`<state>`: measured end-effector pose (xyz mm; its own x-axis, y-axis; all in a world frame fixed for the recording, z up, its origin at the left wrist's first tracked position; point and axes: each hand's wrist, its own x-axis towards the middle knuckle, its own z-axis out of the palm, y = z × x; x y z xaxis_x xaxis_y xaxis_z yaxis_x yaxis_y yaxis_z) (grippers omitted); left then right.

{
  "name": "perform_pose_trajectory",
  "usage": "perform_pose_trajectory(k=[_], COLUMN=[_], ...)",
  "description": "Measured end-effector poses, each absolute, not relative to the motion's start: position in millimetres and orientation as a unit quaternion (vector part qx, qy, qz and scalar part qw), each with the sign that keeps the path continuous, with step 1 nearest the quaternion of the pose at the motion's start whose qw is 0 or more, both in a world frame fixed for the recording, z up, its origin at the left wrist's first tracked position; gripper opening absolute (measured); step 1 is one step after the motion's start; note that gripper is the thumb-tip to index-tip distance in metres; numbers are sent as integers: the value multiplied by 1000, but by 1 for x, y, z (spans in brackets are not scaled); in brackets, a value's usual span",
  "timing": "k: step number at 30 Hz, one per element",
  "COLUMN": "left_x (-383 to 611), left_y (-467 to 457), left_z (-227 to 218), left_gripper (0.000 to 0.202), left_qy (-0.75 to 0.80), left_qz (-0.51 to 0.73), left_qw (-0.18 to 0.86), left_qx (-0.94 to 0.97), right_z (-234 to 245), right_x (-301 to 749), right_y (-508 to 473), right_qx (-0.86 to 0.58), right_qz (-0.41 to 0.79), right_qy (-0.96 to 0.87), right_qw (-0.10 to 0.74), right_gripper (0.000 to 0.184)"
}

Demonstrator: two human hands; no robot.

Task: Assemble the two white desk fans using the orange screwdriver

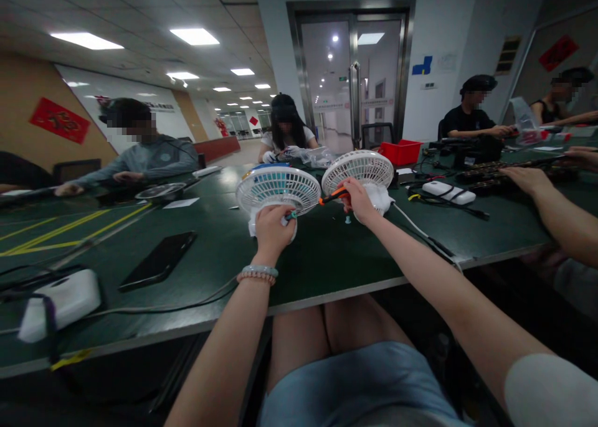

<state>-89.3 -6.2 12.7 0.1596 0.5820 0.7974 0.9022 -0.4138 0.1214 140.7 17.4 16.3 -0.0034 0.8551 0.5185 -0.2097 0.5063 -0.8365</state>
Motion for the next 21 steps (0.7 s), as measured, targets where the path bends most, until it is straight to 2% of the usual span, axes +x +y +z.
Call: perform_pose_trajectory(k=[3, 8, 21], left_x=[-89, -90, -89], left_y=[-7, -7, -9], left_z=[13, 12, 14], left_gripper=[23, 22, 21], left_qy=[-504, -503, -507], left_qz=[-402, -402, -398], left_qw=[196, 193, 199], left_qx=[-739, -740, -738], right_z=[16, 19, 13], right_x=[141, 140, 141], right_y=[17, 13, 17], right_qx=[-273, -283, -285], right_qz=[423, 419, 346], right_qy=[-565, -561, -603], right_qw=[654, 655, 660], right_gripper=[14, 10, 29])
